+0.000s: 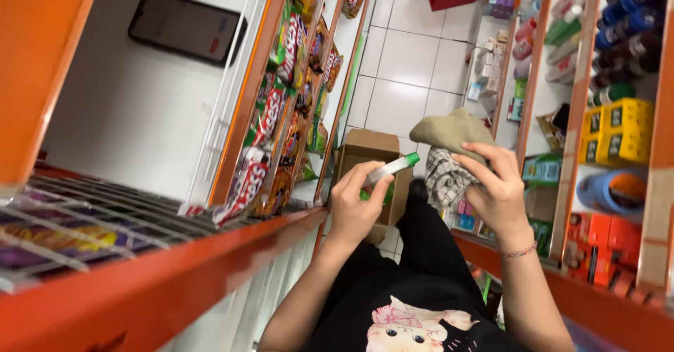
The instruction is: The person cleans the glass door of a commercial refrigerator using a spray bottle and a cloth. They then move to a nearby shelving unit and wipe the orange shelf edges and product packaging with the cloth.
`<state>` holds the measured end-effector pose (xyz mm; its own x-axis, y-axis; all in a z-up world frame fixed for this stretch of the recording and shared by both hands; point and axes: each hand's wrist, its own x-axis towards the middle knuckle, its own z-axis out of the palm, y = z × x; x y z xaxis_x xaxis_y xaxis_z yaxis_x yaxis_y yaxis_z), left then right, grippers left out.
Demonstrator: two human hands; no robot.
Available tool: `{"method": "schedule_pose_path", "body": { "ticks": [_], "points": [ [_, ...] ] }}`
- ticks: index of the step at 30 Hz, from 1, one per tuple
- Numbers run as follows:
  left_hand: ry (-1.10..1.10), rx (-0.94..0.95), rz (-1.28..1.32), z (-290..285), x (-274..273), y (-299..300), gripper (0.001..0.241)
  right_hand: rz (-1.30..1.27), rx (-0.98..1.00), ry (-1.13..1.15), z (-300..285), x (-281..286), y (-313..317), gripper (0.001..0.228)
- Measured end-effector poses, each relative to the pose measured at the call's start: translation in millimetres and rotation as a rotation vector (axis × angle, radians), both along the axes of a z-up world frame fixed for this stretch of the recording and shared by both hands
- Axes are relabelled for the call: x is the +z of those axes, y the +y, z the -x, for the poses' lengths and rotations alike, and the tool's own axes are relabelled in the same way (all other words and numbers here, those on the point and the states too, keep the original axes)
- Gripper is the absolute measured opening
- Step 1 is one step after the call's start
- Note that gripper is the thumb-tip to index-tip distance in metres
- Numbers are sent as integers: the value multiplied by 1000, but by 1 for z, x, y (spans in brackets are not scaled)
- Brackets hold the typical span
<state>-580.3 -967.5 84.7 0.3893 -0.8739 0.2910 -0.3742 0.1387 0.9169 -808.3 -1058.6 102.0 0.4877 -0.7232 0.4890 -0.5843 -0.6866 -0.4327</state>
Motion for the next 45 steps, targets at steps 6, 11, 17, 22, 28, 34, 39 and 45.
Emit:
{"method": "schedule_pose_path", "body": {
  "ticks": [6,11,17,22,28,34,39,45],
  "points": [
    [43,77,30,5,-15,-91,23,114,53,-18,-6,-5,-137,55],
    [41,129,18,25,-19,-202,22,146,136,-47,-1,-2,-275,53],
    [35,125,-51,50,-7,-358,22,251,151,85,18,26,-429,54],
    [30,33,-45,76,-5,-445,26,174,142,38,54,34,-499,54],
    [-58,-83,6,96,7,-501,26,177,79,5,84,41,-542,52],
    [-68,-197,49,108,20,-540,25,237,-2,26,105,52,-563,46],
    [-115,-393,52,121,25,-587,26,272,-134,35,125,52,-574,47],
    [-191,-627,31,132,40,-668,27,298,-371,-65,147,41,-590,57]
  ]
}}
